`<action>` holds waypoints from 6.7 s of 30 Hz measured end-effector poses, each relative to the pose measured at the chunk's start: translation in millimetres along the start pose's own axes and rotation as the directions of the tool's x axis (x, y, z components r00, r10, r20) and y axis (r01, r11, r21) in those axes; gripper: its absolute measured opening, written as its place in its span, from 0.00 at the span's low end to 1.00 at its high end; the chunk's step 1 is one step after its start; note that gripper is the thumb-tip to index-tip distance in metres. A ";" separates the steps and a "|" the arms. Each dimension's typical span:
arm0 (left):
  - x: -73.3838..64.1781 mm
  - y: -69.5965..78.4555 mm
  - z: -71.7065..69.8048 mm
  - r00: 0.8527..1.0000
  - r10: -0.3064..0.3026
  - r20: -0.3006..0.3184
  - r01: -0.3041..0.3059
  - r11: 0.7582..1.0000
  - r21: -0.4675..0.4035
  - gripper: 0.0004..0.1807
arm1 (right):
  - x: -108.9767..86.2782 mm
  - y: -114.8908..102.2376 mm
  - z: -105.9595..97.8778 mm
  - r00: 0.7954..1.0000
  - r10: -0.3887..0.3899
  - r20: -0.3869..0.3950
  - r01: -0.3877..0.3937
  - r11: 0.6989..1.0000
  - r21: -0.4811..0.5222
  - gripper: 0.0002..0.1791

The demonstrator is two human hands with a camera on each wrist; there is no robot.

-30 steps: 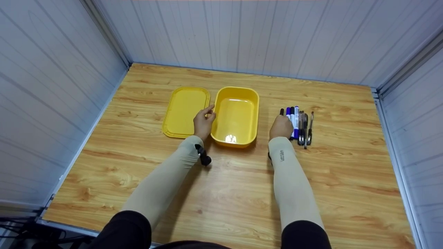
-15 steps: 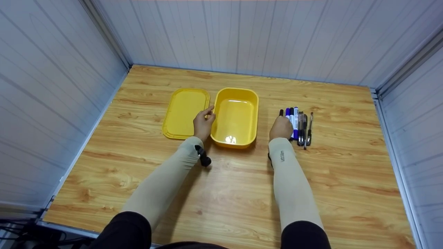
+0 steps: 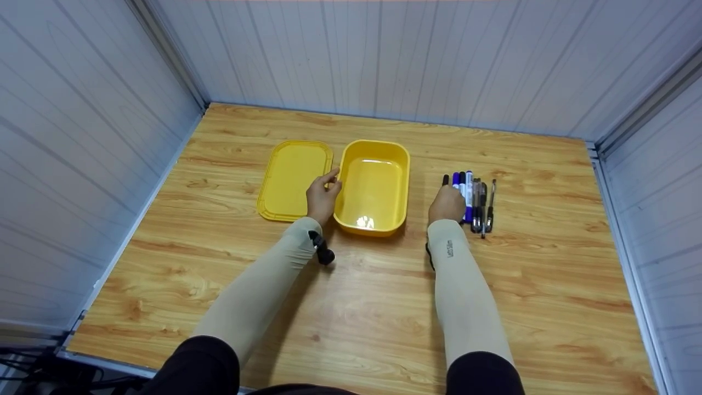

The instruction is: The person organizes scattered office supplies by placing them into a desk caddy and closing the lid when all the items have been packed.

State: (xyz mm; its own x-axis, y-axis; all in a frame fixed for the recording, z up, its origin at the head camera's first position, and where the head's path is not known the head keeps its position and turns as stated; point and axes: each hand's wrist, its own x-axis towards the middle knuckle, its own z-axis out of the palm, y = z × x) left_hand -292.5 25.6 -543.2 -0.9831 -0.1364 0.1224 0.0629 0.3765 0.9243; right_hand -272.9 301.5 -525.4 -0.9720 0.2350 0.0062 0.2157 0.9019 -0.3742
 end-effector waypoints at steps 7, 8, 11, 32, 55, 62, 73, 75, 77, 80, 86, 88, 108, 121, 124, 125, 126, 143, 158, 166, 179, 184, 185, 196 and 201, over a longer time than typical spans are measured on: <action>0.6 -0.8 1.5 1.000 0.005 -0.010 -0.005 1.000 -0.004 0.20 | 0.1 2.5 1.0 1.000 -0.017 -0.012 0.017 1.000 0.003 0.08; 0.5 -0.7 1.5 1.000 0.006 -0.011 -0.006 1.000 -0.005 0.19 | 0.0 2.5 0.8 1.000 -0.015 -0.014 0.015 1.000 0.003 0.08; 0.3 -0.5 1.5 1.000 -0.001 -0.006 0.001 1.000 -0.019 0.20 | -0.6 2.2 0.0 1.000 -0.013 -0.021 0.013 1.000 0.007 0.07; 1.0 0.9 0.5 1.000 -0.002 -0.003 0.002 1.000 -0.020 0.20 | -3.6 5.3 -2.5 0.999 0.016 -0.048 -0.011 0.996 0.093 0.07; -0.1 -1.7 0.6 1.000 0.008 -0.023 -0.008 1.000 0.002 0.20 | -2.1 -2.2 -4.3 0.970 0.214 0.118 -0.245 0.848 0.470 0.23; 0.2 -0.6 0.0 0.999 0.009 -0.031 -0.009 1.000 0.010 0.19 | -1.0 -1.7 -7.6 0.928 0.302 0.219 -0.372 0.701 0.609 0.25; -0.1 1.0 0.2 1.000 0.006 -0.014 -0.006 1.000 -0.011 0.19 | 0.5 6.8 -4.9 0.941 0.298 0.162 -0.331 0.706 0.626 0.25; 0.1 0.8 0.7 1.000 0.009 -0.019 -0.009 1.000 -0.012 0.19 | 1.1 8.9 -3.2 0.946 0.293 0.136 -0.312 0.720 0.620 0.25; 0.1 0.6 1.2 1.000 0.011 -0.023 -0.012 1.000 -0.013 0.19 | 1.0 10.2 -2.0 0.950 0.292 0.114 -0.298 0.726 0.620 0.25; -0.2 0.2 1.5 1.000 0.012 -0.022 -0.012 1.000 -0.021 0.19 | 0.9 11.3 -0.5 0.951 0.290 0.107 -0.290 0.722 0.629 0.25; -0.4 2.0 0.1 1.000 -0.003 -0.009 0.003 1.000 -0.017 0.20 | -1.5 4.8 -5.5 0.955 0.267 0.126 -0.280 0.680 0.677 0.25; -0.3 1.9 -0.1 1.000 -0.011 0.000 0.011 1.000 -0.019 0.20 | -2.1 3.5 -7.1 0.958 0.258 0.126 -0.271 0.670 0.691 0.25; 0.8 1.4 0.5 1.000 -0.017 -0.011 0.017 1.000 -0.020 0.20 | -2.7 4.2 -7.5 0.964 0.264 -0.042 -0.177 0.747 0.641 0.21; 0.7 0.5 0.9 1.000 -0.024 -0.010 0.024 1.000 -0.006 0.19 | -4.2 1.8 -10.7 0.965 0.253 -0.068 -0.153 0.755 0.638 0.20; 0.9 0.7 1.4 1.000 -0.025 -0.007 0.025 1.000 -0.009 0.19 | -4.3 0.4 -10.8 0.964 0.251 -0.086 -0.140 0.757 0.638 0.20; 1.0 0.7 1.7 1.000 -0.025 -0.006 0.024 1.000 -0.011 0.19 | -4.6 -0.2 -11.1 0.965 0.248 -0.089 -0.136 0.758 0.638 0.19; 1.1 0.7 1.8 1.000 -0.024 -0.007 0.024 1.000 -0.012 0.19 | -4.8 -0.8 -11.3 0.965 0.247 -0.092 -0.133 0.756 0.641 0.19; 1.1 -1.0 1.3 1.000 0.000 -0.011 0.000 1.000 -0.028 0.20 | -6.3 -4.7 -9.6 0.963 0.251 -0.103 -0.121 0.738 0.664 0.20; -0.6 0.7 1.8 1.000 -0.010 -0.023 0.009 0.999 -0.033 0.19 | -9.1 -21.7 -8.4 0.961 0.272 -0.048 -0.150 0.661 0.735 0.20; 0.3 1.0 2.7 1.000 -0.022 -0.021 0.021 0.999 -0.029 0.19 | -7.9 -27.6 -9.6 0.961 0.263 -0.086 -0.125 0.690 0.713 0.20; -0.1 1.9 3.9 1.000 0.009 -0.027 -0.009 1.000 0.010 0.19 | -8.6 -29.6 -10.2 0.962 0.265 -0.072 -0.126 0.659 0.741 0.19; 0.7 1.4 4.1 1.000 0.000 -0.030 0.000 1.000 0.007 0.19 | -10.5 -32.0 -11.8 0.969 0.246 -0.019 -0.149 0.648 0.747 0.21; 0.8 1.3 4.3 1.000 -0.003 -0.029 0.003 1.000 0.003 0.19 | -10.7 -32.6 -11.9 0.969 0.245 -0.016 -0.151 0.649 0.746 0.22; 0.0 2.7 4.1 0.999 -0.028 -0.027 0.027 0.999 -0.026 0.19 | -7.9 -36.4 -7.1 0.962 0.261 -0.086 -0.125 0.694 0.709 0.20; 0.7 3.1 3.6 0.999 -0.020 -0.027 0.020 1.000 -0.023 0.19 | -8.2 -38.6 -7.9 0.966 0.253 -0.054 -0.137 0.676 0.725 0.21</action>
State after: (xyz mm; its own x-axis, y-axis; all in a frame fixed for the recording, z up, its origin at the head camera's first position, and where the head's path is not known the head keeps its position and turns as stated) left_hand -293.5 30.0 -541.6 -0.9791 -0.1687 0.1134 0.0475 0.3523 0.9347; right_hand -272.5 267.6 -503.7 -0.8792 0.4749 -0.0389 0.2109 0.3146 -0.9255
